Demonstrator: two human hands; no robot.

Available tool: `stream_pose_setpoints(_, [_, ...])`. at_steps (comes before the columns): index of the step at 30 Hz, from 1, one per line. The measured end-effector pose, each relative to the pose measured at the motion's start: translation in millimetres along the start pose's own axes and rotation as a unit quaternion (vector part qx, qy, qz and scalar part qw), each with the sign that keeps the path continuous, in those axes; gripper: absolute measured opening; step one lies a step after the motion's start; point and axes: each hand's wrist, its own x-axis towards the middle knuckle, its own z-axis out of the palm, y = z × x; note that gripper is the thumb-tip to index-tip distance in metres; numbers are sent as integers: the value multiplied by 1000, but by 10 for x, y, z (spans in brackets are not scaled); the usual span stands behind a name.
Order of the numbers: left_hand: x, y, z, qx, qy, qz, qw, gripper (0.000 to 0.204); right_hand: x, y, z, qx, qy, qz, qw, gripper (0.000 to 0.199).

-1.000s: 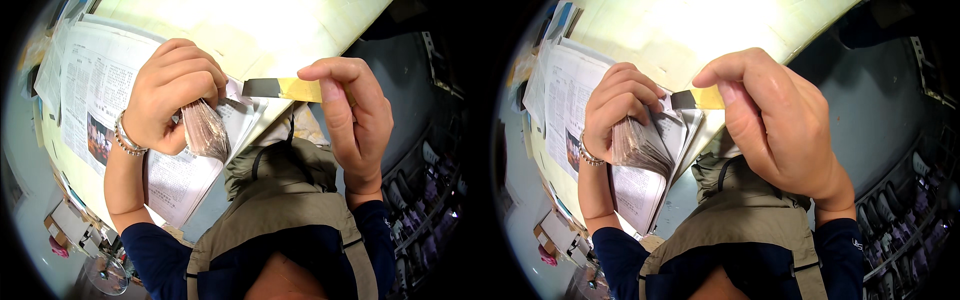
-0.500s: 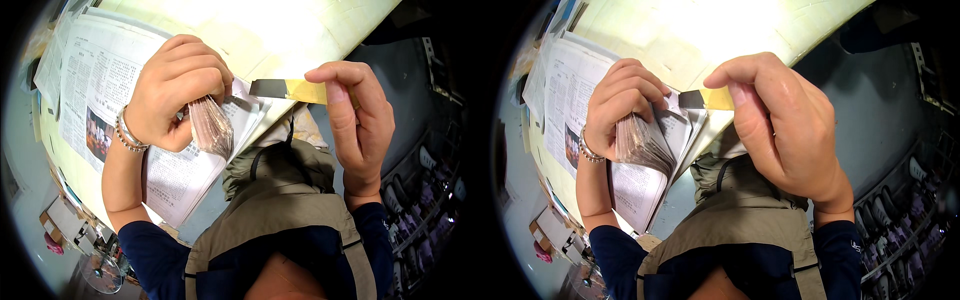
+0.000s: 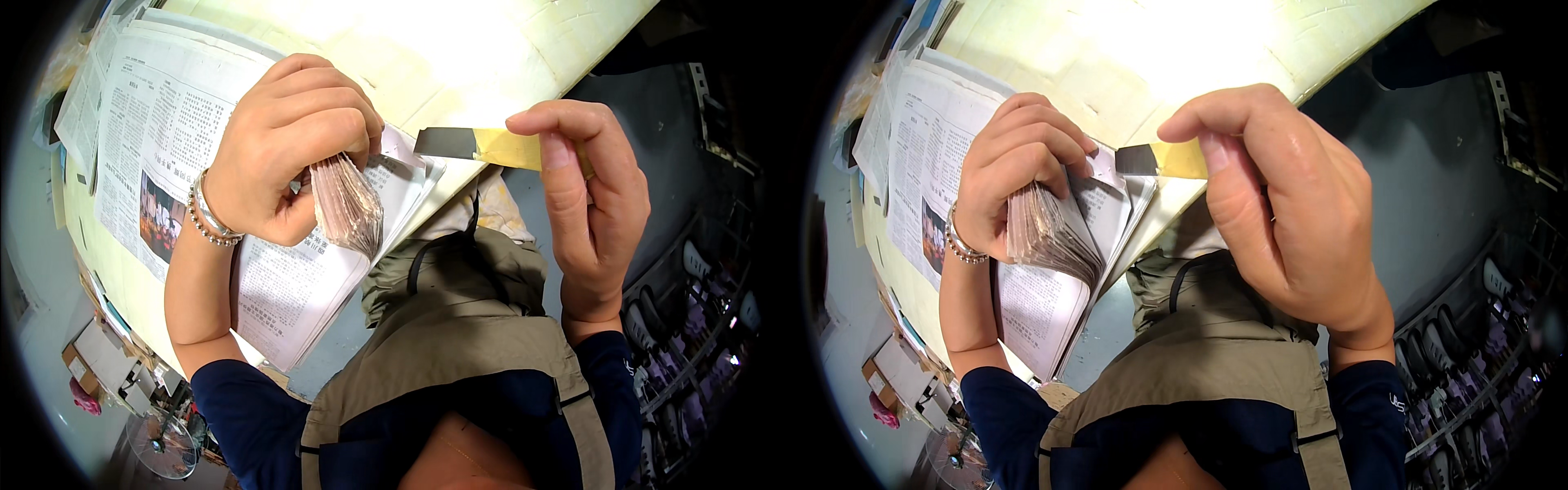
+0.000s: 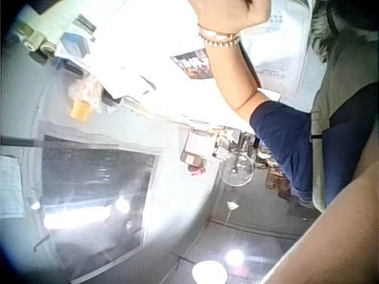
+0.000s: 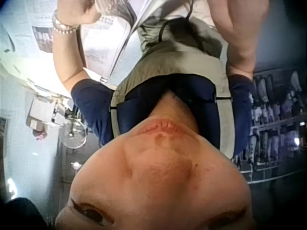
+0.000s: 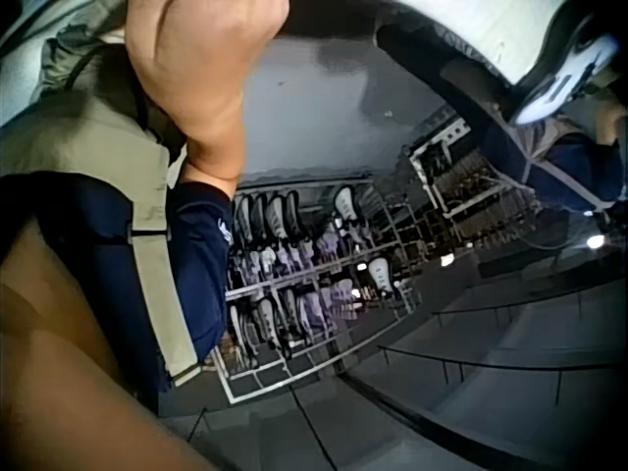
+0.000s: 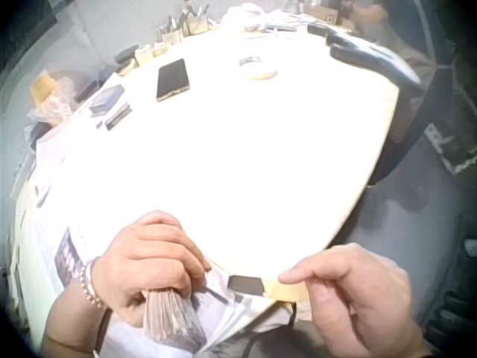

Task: The person uses a yellow utility knife to trim the edges of a stack of paper sheets. They hold the stack in their left hand and carefully guide the blade along the side with their right hand, removing excess material. The person occasionally pauses to adjust the stack or clear debris from the blade.

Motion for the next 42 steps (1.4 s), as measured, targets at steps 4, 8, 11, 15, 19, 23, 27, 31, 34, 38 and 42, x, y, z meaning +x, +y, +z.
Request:
stream_pose_setpoints(4, [-2,-2,3,-1,2,0,1000,23,2,-15,-4,-5,-3,7,1000,16])
stream_pose_setpoints(8, [-8,1,2,-1,2,1,1000,23,2,9,-2,-24,3,-9,1000,17])
stream_pose_setpoints(11, [-8,-6,8,3,3,4,1000,23,1,23,6,-10,19,-14,1000,18])
stream_pose_setpoints(15, [7,1,11,-4,10,5,1000,23,14,3,25,9,51,-15,999,18])
stream_pose_setpoints(19, [20,47,-14,-4,9,2,1000,16,49,159,168,-85,23,-116,989,16])
stream_pose_setpoints(23, [28,55,-12,-3,11,0,1000,20,10,101,381,-124,16,-127,984,10])
stream_pose_setpoints(27, [35,51,-12,3,10,4,1000,20,-34,47,560,-117,52,-104,986,11])
stream_pose_setpoints(31, [19,65,-17,7,17,12,1000,20,8,166,667,-106,76,-66,989,10])
stream_pose_setpoints(34, [-4,38,-13,15,12,12,1000,19,-9,187,664,-102,71,-55,991,8])
stream_pose_setpoints(38, [-18,23,-19,12,2,6,1000,25,-24,201,645,-90,43,-49,994,7])
stream_pose_setpoints(42, [-17,38,-5,16,7,6,1000,22,-17,211,652,-78,57,-46,994,9])
